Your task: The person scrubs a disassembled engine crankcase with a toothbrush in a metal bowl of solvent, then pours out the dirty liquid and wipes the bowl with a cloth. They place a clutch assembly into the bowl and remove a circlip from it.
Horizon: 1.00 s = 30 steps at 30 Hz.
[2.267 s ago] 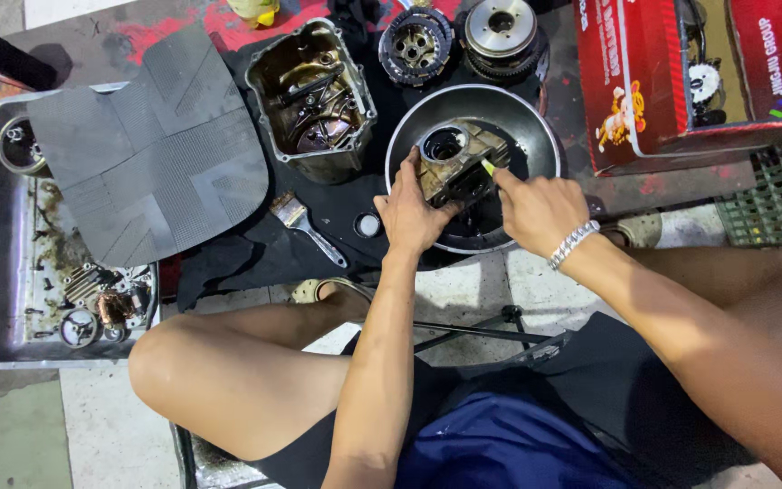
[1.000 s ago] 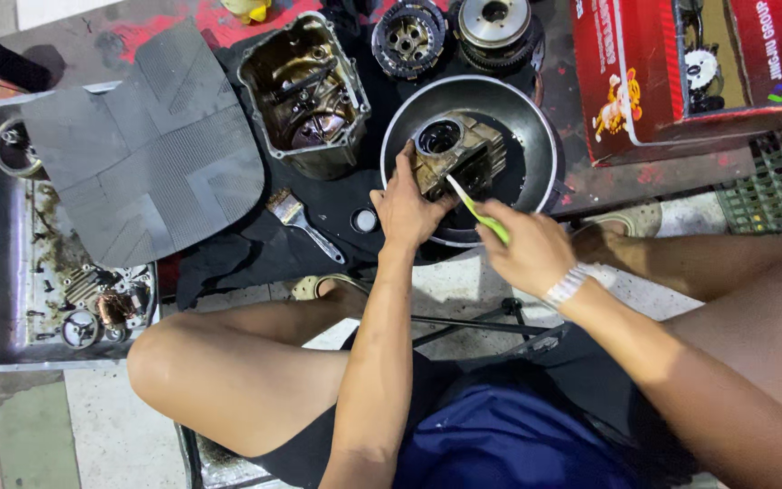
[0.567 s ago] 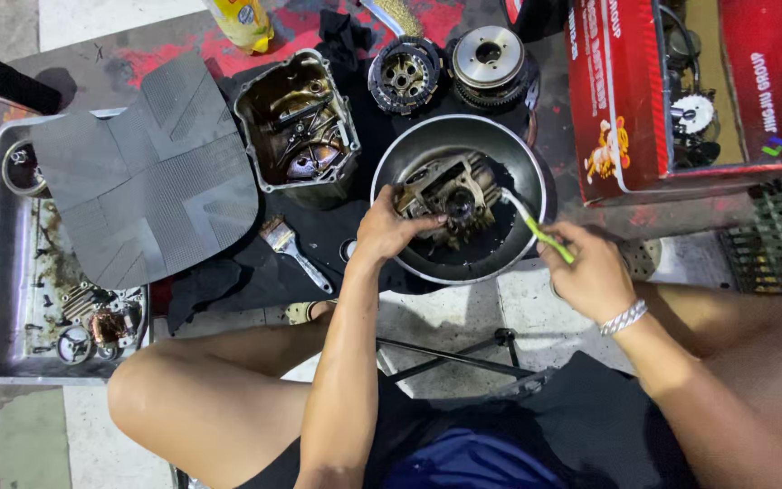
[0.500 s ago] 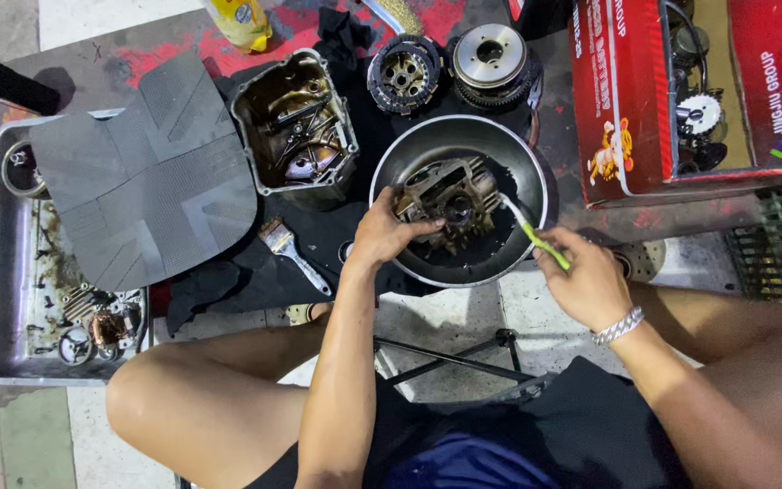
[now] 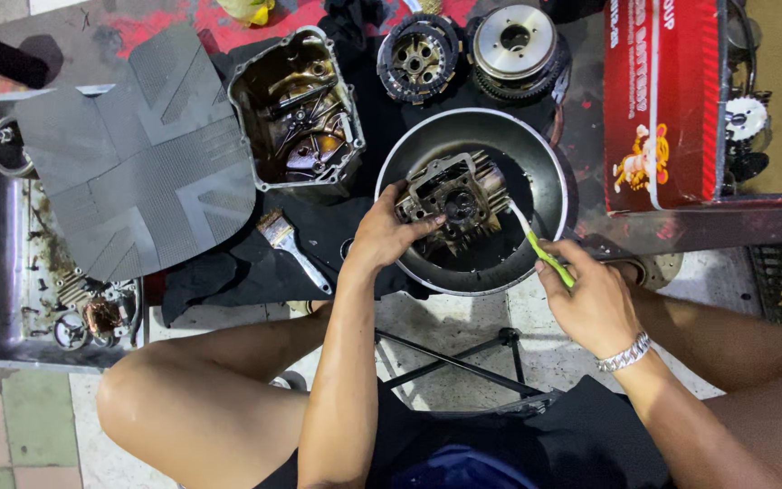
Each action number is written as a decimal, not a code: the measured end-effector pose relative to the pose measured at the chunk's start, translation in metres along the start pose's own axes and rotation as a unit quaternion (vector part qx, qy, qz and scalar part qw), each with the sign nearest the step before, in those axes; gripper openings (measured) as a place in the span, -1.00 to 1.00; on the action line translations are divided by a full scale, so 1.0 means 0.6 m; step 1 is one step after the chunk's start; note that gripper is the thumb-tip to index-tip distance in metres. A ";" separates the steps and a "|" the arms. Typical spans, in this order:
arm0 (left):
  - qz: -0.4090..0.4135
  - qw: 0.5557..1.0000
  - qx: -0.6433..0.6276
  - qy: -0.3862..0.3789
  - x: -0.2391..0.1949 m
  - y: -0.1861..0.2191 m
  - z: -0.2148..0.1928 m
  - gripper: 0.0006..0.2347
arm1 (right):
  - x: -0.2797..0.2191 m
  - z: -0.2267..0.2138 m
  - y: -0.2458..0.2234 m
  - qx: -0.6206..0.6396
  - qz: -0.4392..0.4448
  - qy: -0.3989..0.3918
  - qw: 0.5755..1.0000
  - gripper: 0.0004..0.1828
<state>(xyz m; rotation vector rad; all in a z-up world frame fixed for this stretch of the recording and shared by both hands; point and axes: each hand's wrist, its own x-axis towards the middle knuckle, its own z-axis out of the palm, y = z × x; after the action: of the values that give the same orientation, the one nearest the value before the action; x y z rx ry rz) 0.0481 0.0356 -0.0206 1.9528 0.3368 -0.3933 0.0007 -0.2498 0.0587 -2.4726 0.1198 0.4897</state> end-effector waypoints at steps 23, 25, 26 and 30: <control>0.198 0.958 0.206 0.010 0.060 0.110 -0.053 -0.36 | 0.031 0.022 0.048 -0.114 -0.066 -0.025 0.991 -0.66; 0.230 0.936 0.265 0.002 0.056 0.114 -0.060 -0.40 | 0.022 0.019 0.036 -0.132 -0.075 -0.021 0.988 -0.67; 0.238 0.931 0.276 0.000 0.052 0.112 -0.063 -0.41 | 0.014 0.016 0.029 -0.115 -0.080 -0.018 0.990 -0.68; 0.316 0.905 0.272 0.080 0.031 0.097 -0.045 -0.43 | -0.025 -0.002 0.018 -0.085 -0.087 -0.012 0.993 -0.67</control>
<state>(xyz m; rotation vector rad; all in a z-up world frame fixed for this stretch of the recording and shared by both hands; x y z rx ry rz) 0.0918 0.0387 0.0297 2.5062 -0.3521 0.1218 -0.0151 -0.2598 0.0591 -2.6112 -0.1532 0.4710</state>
